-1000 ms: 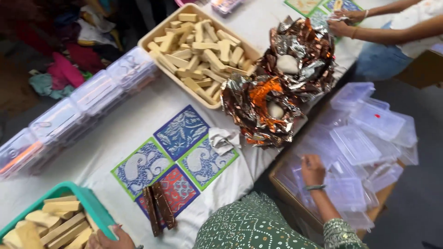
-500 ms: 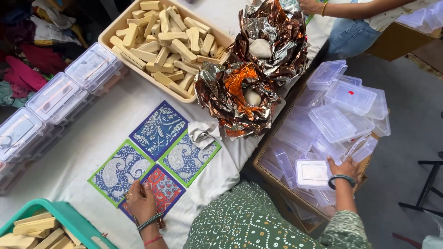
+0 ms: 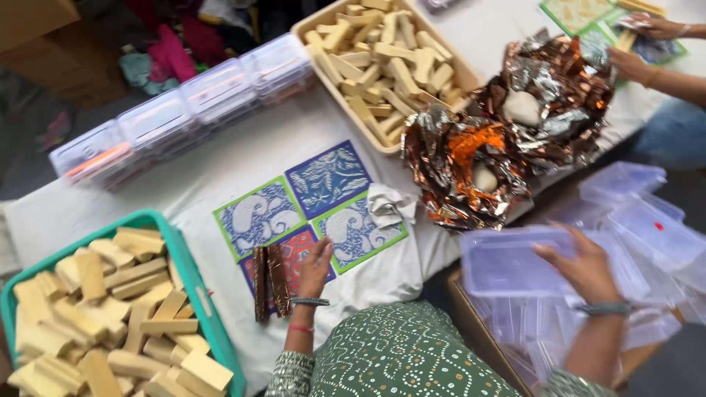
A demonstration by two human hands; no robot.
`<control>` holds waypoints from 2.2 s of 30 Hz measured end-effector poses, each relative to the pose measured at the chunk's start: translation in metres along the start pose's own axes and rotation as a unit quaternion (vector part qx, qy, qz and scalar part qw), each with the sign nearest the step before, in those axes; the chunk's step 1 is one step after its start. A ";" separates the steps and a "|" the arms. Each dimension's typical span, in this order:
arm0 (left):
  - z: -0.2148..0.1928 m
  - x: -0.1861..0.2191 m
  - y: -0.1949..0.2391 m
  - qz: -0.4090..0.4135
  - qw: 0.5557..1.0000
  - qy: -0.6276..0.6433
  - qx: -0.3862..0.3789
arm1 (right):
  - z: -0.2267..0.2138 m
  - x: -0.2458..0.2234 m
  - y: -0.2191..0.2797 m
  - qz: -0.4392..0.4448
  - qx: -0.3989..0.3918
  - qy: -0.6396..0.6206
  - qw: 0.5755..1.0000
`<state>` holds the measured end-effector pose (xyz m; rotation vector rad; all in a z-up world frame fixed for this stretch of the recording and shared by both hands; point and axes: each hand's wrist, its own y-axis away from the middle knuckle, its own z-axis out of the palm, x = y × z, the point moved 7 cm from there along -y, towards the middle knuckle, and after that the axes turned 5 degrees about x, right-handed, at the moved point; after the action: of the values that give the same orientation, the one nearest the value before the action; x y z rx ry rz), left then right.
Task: The person wipes a wooden block with a white cloth, then wraps it in a sheet of metallic foil. They place the wrapped block into a clear plastic container and close the lid. The person repeats this process with another wooden block, placing it into a second container.
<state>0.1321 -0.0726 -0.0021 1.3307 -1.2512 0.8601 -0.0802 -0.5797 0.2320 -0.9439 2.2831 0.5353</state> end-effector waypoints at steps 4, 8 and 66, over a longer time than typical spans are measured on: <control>0.025 0.026 0.012 -0.145 0.941 0.289 -0.097 | 0.168 -0.078 -0.046 -0.055 -0.146 -0.154 0.976; 0.021 0.026 0.005 -0.182 0.900 0.386 -0.088 | 0.290 -0.172 -0.034 -0.135 -0.242 -0.134 0.951; -0.009 -0.021 -0.060 -0.090 0.850 0.511 0.090 | 0.317 -0.201 -0.032 -0.350 -0.208 -0.099 0.908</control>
<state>0.1875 -0.0666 -0.0341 0.8556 -0.2030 1.3158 0.1762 -0.3243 0.1280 -1.7228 1.5119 0.7551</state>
